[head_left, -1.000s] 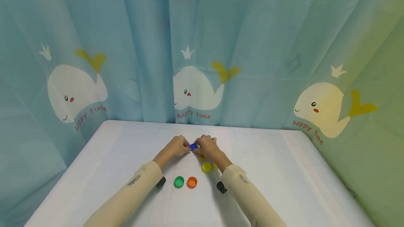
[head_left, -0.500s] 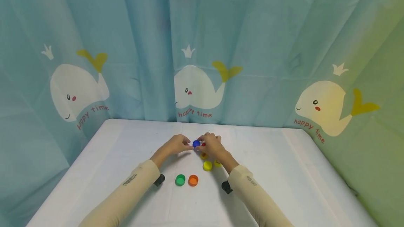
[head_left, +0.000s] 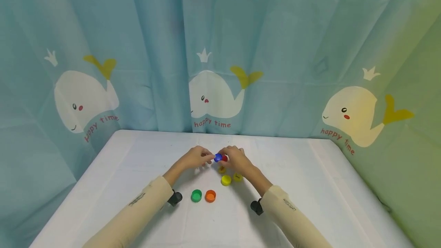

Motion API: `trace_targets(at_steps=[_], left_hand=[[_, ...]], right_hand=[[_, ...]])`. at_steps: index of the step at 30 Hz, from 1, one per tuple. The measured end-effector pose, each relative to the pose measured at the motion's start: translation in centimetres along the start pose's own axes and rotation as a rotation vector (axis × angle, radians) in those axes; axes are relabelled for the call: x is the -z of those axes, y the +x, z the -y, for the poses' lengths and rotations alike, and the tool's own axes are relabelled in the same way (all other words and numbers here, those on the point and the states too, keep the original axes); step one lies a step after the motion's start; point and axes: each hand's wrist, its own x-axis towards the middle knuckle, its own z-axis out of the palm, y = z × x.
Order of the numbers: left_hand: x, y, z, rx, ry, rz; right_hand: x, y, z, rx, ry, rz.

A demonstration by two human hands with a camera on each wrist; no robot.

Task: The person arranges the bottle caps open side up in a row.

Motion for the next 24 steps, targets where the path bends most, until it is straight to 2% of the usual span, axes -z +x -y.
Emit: trace_targets(at_steps=[3, 5, 11, 14, 19, 24], left_hand=[[-0.2, -0.4, -0.8, -0.032, -0.042, -0.003], [-0.5, -0.6, -1.0, -0.024, -0.077, -0.009], [-1.1, -1.2, -1.8, 0.109, -0.240, -0.039], [-1.3, -1.5, -2.3, 0.141, -0.295, -0.047], [-1.6, -1.9, -2.7, 0.146, -0.354, -0.051], [-1.9, -2.7, -2.8, 0.084, -0.362, -0.034]], right_hand=[[0.2, -0.6, 0.0, 0.033, 0.022, -0.012], [0.4, -1.1, 0.0, 0.054, 0.039, -0.020], [0.9, -2.2, -0.1, 0.119, 0.101, -0.011], [1.0, -2.5, -0.3, 0.148, 0.136, -0.019], [1.2, -3.4, 0.0, 0.161, 0.210, -0.058], [1.4, -4.6, 0.8, 0.134, 0.371, -0.091]])
